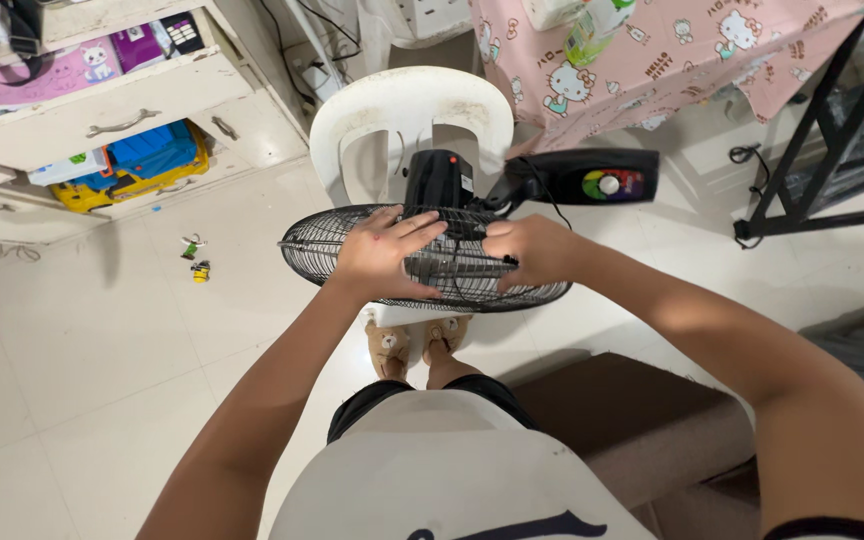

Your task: The person disassembles a standing electric fan by removing the front grille, fan blades, and rear grille. They then wipe the motor housing with a tissue. The video ends before reassembly is shown.

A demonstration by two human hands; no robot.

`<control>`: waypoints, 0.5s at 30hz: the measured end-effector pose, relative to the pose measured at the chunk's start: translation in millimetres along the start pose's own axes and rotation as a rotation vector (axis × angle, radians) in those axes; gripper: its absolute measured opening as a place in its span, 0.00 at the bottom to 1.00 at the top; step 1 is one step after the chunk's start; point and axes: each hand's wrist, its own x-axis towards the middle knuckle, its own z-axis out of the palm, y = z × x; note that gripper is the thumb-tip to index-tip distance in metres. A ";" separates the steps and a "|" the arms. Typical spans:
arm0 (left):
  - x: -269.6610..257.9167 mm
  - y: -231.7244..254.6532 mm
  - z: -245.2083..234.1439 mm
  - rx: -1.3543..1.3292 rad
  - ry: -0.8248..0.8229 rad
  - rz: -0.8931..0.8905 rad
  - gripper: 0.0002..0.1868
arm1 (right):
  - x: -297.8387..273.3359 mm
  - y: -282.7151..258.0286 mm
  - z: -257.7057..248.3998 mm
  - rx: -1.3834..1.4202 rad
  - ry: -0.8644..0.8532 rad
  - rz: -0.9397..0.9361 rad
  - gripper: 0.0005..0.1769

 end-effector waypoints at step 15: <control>3.0 -0.7 2.5 -0.004 0.001 -0.042 0.51 | -25.5 0.7 3.6 -0.075 0.296 0.003 0.23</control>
